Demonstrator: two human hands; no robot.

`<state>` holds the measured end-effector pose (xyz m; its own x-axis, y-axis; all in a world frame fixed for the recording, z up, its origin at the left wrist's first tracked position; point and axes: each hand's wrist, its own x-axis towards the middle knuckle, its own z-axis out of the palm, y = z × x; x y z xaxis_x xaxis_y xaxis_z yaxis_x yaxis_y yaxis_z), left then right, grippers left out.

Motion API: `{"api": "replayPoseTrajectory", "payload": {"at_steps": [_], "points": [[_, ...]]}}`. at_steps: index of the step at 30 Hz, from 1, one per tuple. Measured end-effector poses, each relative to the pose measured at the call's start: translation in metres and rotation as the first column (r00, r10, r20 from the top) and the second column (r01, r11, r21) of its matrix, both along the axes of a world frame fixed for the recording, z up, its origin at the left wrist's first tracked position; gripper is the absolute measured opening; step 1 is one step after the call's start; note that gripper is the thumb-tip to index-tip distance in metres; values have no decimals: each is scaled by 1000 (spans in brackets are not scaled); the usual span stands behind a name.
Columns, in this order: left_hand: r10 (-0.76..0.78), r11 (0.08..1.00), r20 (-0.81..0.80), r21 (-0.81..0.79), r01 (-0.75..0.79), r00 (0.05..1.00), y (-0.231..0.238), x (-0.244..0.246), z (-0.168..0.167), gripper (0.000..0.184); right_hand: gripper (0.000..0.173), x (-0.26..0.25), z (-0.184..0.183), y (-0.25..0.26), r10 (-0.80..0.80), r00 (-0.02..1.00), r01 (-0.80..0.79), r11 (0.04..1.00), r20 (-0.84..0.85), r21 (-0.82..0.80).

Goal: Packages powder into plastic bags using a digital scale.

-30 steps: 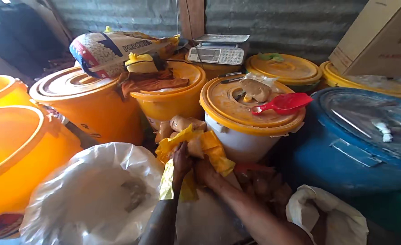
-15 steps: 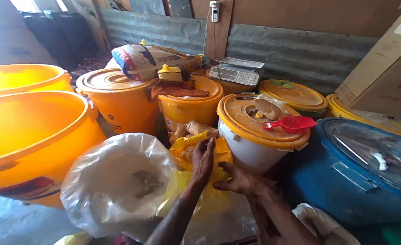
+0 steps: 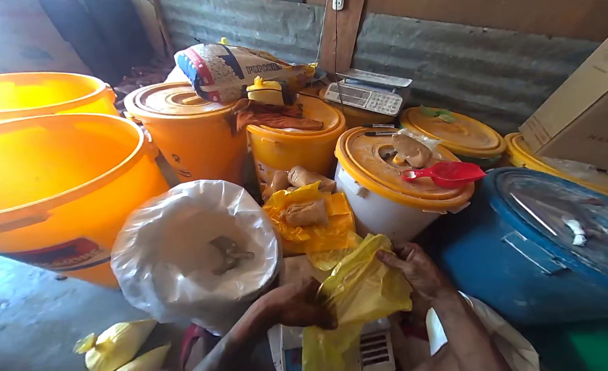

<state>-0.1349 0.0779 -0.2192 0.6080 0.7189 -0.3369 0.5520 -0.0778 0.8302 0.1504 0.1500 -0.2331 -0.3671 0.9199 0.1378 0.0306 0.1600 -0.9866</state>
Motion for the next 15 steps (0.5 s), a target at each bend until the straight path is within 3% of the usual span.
{"api": "replayPoseTrajectory", "payload": {"at_steps": [4, 7, 9, 11, 13, 15], "points": [[-70, 997, 45, -14, 71, 997, -7, -5, -13, 17, 15, 17, 3, 2, -42, 999, 42, 999, 10, -16], [-45, 999, 15, -23, 46, 999, -9, -10, -16, 19, 21, 30, 5, 7, -233, 972, 232, 972, -23, -35], [88, 996, 34, -30, -87, 996, -8, -19, -10, 22, 24, 36, 6, 12, -393, 918, 389, 919, -59, -69], [280, 960, 158, -39, -278, 947, -6, -30, -4, 20, 22, 39, 7, 17, -527, 847, 520, 849, -70, -96], [476, 879, 301, -126, -460, 826, -5, -39, 6, 21, 21, 40, 5, 21, -592, 800, 579, 804, -99, -134], [574, 817, 426, -235, -527, 700, -1, -49, 9, 27, 21, 40, 5, 22, -627, 769, 605, 777, -125, -171]]}}
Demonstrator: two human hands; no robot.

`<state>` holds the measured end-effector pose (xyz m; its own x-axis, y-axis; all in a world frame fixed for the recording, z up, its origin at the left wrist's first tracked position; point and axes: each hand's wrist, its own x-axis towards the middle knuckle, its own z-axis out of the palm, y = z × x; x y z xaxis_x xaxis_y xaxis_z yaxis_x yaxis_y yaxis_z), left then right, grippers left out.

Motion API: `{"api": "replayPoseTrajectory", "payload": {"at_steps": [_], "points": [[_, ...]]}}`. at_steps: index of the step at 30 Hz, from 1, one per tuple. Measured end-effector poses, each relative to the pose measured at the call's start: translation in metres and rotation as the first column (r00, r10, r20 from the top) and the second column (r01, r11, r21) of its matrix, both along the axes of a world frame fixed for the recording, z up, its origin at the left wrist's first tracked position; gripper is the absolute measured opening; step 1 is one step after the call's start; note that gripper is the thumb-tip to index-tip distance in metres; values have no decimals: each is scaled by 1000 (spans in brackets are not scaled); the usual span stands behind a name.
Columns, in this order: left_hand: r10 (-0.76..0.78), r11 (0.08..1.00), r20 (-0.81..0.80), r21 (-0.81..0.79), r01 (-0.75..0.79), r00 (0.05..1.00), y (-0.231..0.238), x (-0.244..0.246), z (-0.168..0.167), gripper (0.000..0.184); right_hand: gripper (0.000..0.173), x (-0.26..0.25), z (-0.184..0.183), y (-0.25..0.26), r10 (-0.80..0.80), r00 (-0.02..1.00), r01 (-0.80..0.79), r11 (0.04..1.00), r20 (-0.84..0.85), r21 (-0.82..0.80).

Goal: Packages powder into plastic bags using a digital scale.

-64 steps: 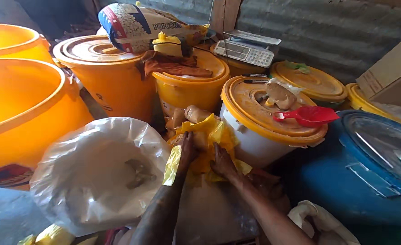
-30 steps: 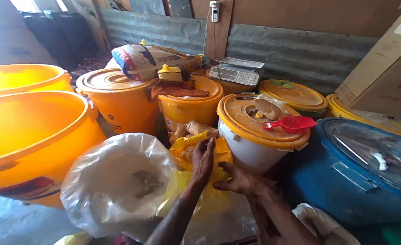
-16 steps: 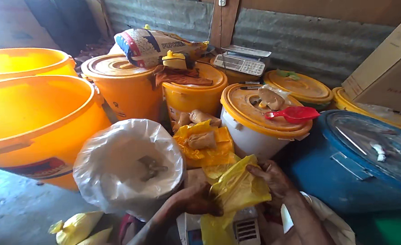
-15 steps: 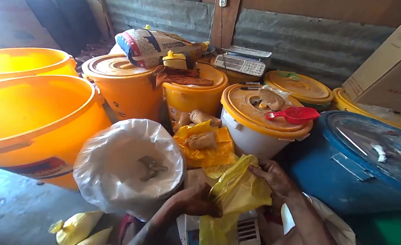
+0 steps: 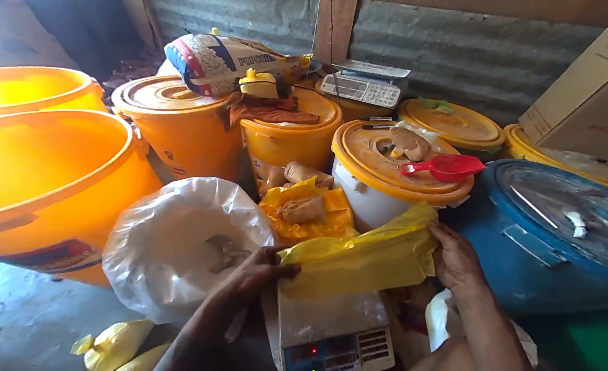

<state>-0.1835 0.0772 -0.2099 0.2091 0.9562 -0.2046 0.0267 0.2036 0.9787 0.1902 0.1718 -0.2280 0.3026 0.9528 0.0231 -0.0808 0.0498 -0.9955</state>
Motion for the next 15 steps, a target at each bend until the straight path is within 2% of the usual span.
{"api": "replayPoseTrajectory", "payload": {"at_steps": [2, 5, 9, 12, 15], "points": [[24, 999, 76, 19, -26, 997, 3, -11, 0, 23, 21, 0, -1, 2, -30, 999, 30, 1000, -28, 5], [83, 996, 119, 11, -85, 989, 2, -15, 5, 7, 22, 2, -2, 4, -27, 997, 29, 999, -69, 29], [199, 980, 100, 2, -200, 975, 2, -8, 8, 14, 21, 1, -2, 4, -28, 997, 30, 999, -67, 23], [250, 968, 41, 27, -251, 967, 3, 0, 9, 26, 26, 3, -4, 2, -21, 994, 21, 1000, 108, 5], [265, 963, 53, 38, -267, 963, 4, 5, 7, 25, 44, 1, -7, -2, -86, 920, 41, 991, 383, 124]]}}
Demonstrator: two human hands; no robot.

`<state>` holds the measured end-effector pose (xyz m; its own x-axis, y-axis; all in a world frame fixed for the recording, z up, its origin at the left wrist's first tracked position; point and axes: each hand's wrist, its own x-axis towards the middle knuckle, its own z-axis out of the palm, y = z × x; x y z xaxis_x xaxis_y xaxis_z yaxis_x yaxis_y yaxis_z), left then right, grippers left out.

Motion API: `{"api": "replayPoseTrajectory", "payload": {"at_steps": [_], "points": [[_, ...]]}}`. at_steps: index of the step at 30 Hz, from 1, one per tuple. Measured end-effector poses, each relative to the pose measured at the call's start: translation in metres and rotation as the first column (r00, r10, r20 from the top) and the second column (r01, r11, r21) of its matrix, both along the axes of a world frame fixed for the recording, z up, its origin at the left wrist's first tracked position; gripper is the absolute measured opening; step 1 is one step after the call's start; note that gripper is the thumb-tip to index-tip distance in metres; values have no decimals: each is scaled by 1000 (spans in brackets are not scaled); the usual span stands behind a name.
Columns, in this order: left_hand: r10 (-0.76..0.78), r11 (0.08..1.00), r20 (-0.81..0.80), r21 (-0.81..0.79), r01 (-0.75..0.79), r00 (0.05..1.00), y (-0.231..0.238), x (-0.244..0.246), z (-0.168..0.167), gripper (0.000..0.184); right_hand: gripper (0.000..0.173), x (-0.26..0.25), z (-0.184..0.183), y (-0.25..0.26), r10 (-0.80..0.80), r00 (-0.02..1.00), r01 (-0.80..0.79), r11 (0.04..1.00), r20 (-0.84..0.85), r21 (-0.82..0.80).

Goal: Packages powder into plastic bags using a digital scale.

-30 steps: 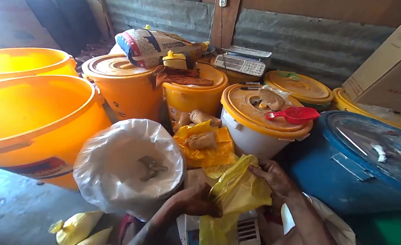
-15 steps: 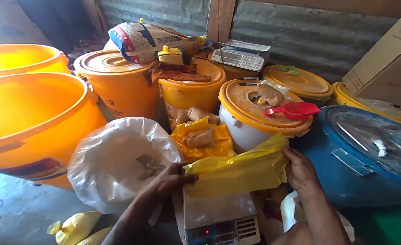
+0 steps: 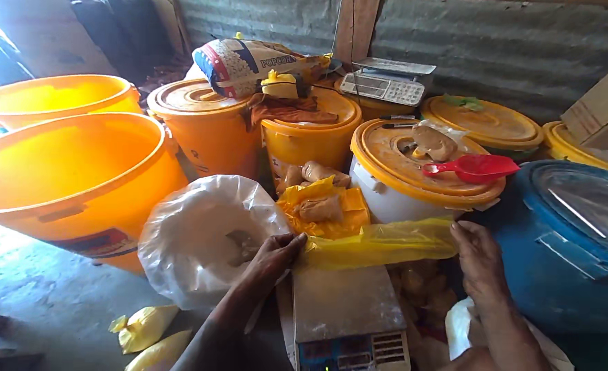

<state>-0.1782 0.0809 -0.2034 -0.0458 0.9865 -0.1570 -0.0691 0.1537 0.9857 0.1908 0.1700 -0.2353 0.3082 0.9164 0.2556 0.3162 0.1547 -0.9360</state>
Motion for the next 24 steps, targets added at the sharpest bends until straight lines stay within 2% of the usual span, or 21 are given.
{"api": "replayPoseTrajectory", "payload": {"at_steps": [2, 5, 7, 9, 11, 12, 14, 15, 16, 18, 21, 24], "points": [[-22, 1000, 11, 12, 22, 1000, 0, 2, -4, 14, 53, -5, -2, -3, -47, 988, 32, 994, 148, 101], [-52, 996, 1, 69, 52, 999, 1, 10, -9, 4, 51, -24, -3, -16, -22, 969, -30, 978, 244, 208], [-55, 995, -1, 83, 54, 999, 1, 18, -10, 7, 37, -41, -3, -29, 58, 962, -141, 942, 266, 303], [-55, 995, -1, 88, 55, 998, 0, 28, -15, 12, 16, -61, -7, -42, 233, 942, -314, 862, 241, 397], [-78, 992, -8, 98, 79, 997, -1, 38, -22, 15, 12, -78, -14, -55, 473, 860, -509, 775, 191, 374], [-93, 991, -5, 97, 94, 996, -2, 44, -26, 18, 17, -85, -17, -62, 569, 805, -590, 742, 167, 318], [-126, 989, 8, 77, 125, 992, -6, 56, -32, 22, 40, -97, -24, -74, 675, 726, -687, 710, 129, 151], [-147, 988, 23, 59, 145, 989, -9, 62, -34, 23, 51, -102, -28, -78, 694, 711, -703, 704, 116, 99], [-167, 985, 48, 44, 165, 985, -11, 67, -35, 22, 55, -106, -31, -80, 693, 715, -699, 711, 92, 71], [-198, 980, 98, 3, 199, 975, -13, 72, -37, 18, 39, -113, -34, -82, 671, 742, -670, 740, 3, 61], [-168, 986, 161, 2, 169, 973, -8, 68, -35, 15, 17, -112, -31, -77, 652, 745, -639, 758, -140, 126], [-137, 990, 227, 14, 137, 964, -3, 61, -28, 16, 10, -102, -27, -65, 601, 778, -574, 798, -183, 183]]}}
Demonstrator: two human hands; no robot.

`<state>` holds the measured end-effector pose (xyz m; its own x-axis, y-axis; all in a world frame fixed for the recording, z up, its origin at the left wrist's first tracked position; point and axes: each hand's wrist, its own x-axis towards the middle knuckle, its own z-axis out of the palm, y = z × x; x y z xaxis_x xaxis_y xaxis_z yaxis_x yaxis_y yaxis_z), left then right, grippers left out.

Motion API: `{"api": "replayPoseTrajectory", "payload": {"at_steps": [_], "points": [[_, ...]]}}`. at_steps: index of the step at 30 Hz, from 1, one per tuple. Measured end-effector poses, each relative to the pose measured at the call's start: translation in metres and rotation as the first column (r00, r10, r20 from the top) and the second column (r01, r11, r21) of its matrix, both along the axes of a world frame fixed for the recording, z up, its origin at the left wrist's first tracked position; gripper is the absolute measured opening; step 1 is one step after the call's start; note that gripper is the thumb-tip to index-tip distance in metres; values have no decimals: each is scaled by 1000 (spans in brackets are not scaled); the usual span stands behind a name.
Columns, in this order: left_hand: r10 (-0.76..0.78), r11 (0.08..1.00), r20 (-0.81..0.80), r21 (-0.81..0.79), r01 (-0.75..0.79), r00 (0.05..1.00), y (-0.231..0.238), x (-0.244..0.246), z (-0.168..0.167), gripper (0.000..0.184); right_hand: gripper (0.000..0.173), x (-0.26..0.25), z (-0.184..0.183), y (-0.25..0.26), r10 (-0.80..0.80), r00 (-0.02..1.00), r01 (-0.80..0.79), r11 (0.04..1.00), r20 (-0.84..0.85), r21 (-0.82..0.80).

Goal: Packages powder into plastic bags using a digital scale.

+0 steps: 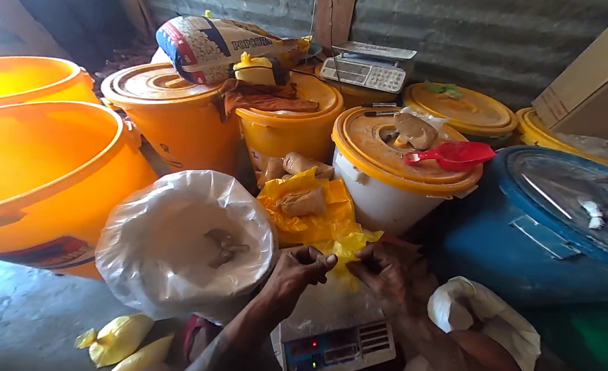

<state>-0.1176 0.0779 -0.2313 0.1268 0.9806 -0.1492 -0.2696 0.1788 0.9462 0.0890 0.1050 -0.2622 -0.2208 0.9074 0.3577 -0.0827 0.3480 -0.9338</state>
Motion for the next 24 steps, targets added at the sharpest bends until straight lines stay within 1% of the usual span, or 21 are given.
{"api": "replayPoseTrajectory", "payload": {"at_steps": [4, 5, 6, 7, 9, 10, 11, 12, 13, 15, 17, 18, 20, 21, 22, 24], "points": [[8, 1000, 41, 18, -9, 999, 1, -1, 4, 17, 10, 8, 3, 10, -108, 992, 105, 994, -69, -37], [11, 999, 10, 36, -12, 1000, 1, -1, 3, 17, 10, 7, 4, 8, -131, 988, 129, 991, -81, -32], [25, 997, -66, 73, -20, 997, 2, 0, 1, 18, 11, 6, 5, 7, -153, 985, 152, 988, -79, -17], [55, 991, -194, 130, -30, 979, 4, 0, -2, 20, 11, 5, 6, 5, -170, 983, 171, 985, -63, 9], [143, 972, -462, 234, -35, 876, 7, 0, -9, 23, 12, 7, 6, 5, -205, 978, 200, 974, 45, 105], [191, 962, -551, 271, -41, 812, 7, 0, -9, 22, 14, 9, 6, 5, -229, 965, 208, 966, 131, 154], [247, 946, -592, 320, -58, 767, 6, 1, -8, 19, 16, 10, 6, 5, -245, 947, 207, 961, 209, 185], [305, 924, -590, 374, -82, 748, 7, 1, -7, 16, 16, 11, 6, 5, -242, 932, 193, 961, 268, 198], [356, 896, -561, 431, -102, 747, 8, 2, -6, 15, 14, 11, 7, 4, -224, 925, 168, 966, 306, 199], [417, 842, -514, 529, -105, 749, 9, 2, -4, 11, 10, 11, 7, 2, -143, 926, 79, 978, 348, 192], [457, 794, -555, 606, -38, 695, 8, 3, -1, 5, 8, 12, 6, 0, -89, 907, -6, 975, 412, 223], [459, 781, -586, 625, 12, 668, 7, 3, -1, 7, 13, 12, 6, 0, -105, 877, -16, 969, 469, 247], [435, 781, -664, 614, 112, 608, 5, 4, 0, 17, 29, 15, 6, 1, -186, 776, 11, 959, 603, 282], [403, 803, -728, 572, 167, 555, 4, 5, 1, 21, 34, 16, 6, 2, -213, 721, 28, 960, 659, 280], [349, 837, -797, 502, 218, 493, 2, 6, 2, 25, 36, 18, 7, 3, -222, 671, 44, 964, 707, 261], [156, 916, -921, 270, 298, 356, 1, 9, 7, 33, 34, 19, 13, 3, -234, 587, 78, 969, 775, 233]]}}
